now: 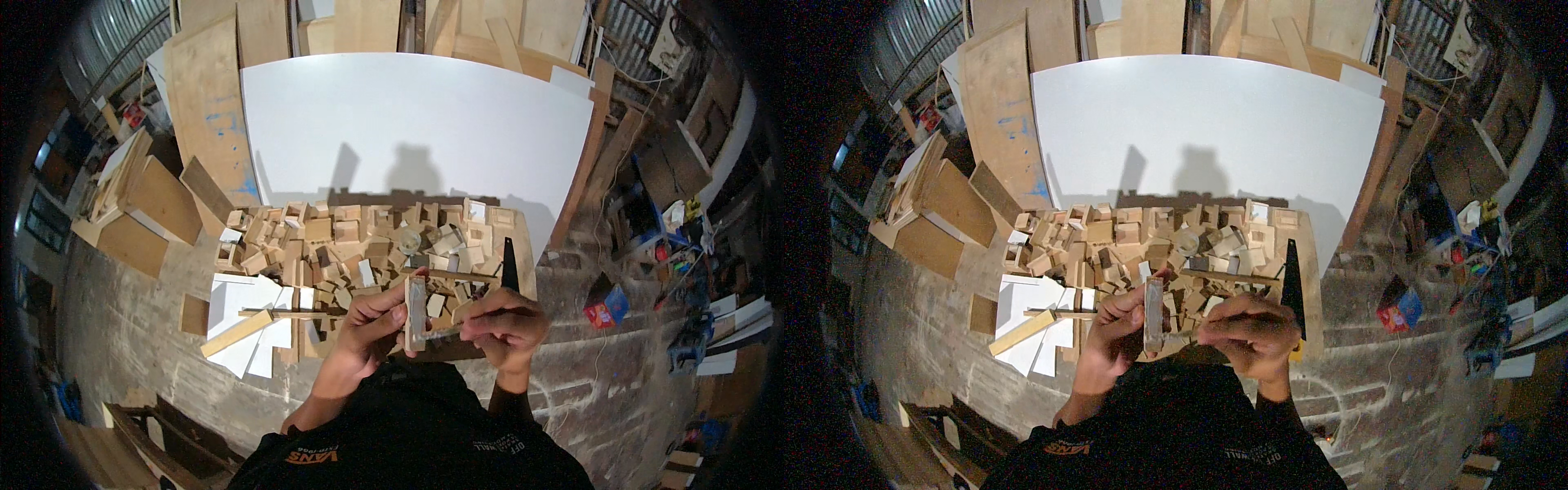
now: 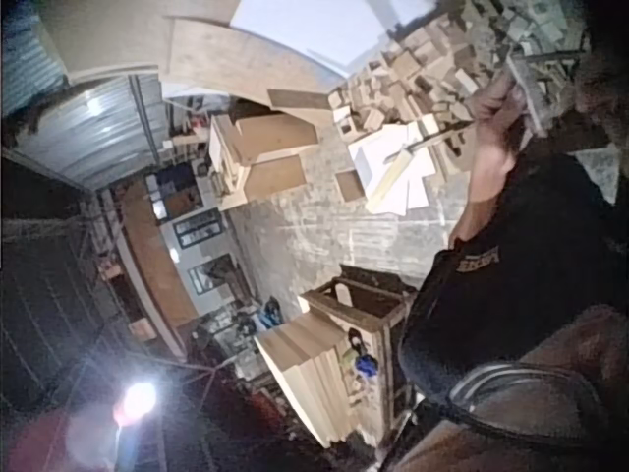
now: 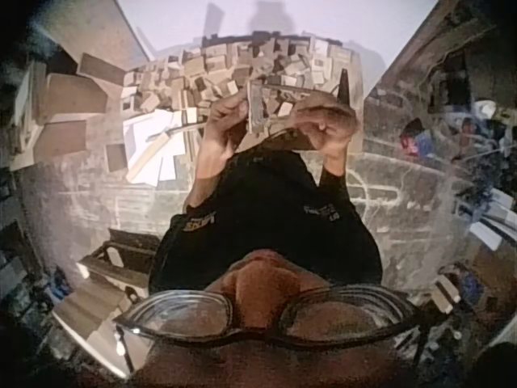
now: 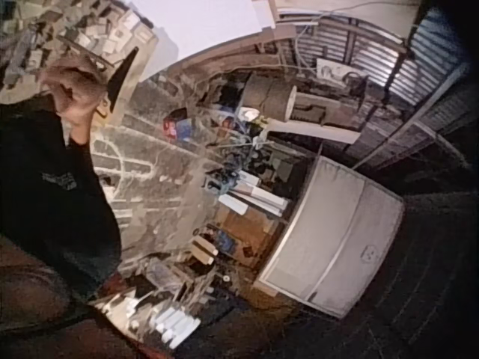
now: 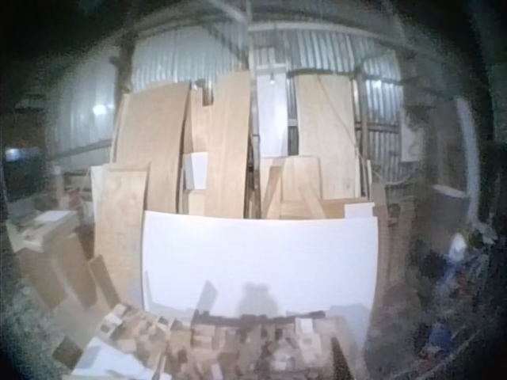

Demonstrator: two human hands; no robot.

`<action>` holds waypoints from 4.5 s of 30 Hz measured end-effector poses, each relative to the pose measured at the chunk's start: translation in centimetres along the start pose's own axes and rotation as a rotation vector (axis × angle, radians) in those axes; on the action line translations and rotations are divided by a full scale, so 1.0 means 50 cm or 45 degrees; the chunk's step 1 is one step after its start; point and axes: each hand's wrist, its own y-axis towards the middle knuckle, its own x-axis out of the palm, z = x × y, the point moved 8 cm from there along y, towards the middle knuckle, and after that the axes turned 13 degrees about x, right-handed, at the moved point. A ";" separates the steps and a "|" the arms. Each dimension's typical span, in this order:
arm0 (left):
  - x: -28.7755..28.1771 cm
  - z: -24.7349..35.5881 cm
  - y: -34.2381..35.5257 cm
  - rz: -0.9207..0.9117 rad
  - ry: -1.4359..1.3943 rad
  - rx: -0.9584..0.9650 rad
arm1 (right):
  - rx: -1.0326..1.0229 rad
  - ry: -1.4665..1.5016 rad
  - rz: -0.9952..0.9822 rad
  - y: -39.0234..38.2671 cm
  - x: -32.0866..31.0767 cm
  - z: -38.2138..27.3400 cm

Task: The person organizes wooden blocks on a workbench, uses a hand saw to cut a small piece of wood, and then applies glue to join two wooden pieces.

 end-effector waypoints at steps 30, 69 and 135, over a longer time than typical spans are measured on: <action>-0.003 -0.015 0.011 -0.017 0.127 -0.084 | 0.054 0.039 0.219 0.052 -0.029 0.075; -0.138 -0.054 0.029 0.282 0.051 0.028 | 0.509 0.060 0.185 -0.022 -0.057 0.197; -0.121 -0.009 0.103 0.183 0.377 -0.007 | 0.653 0.264 0.053 0.053 0.007 0.187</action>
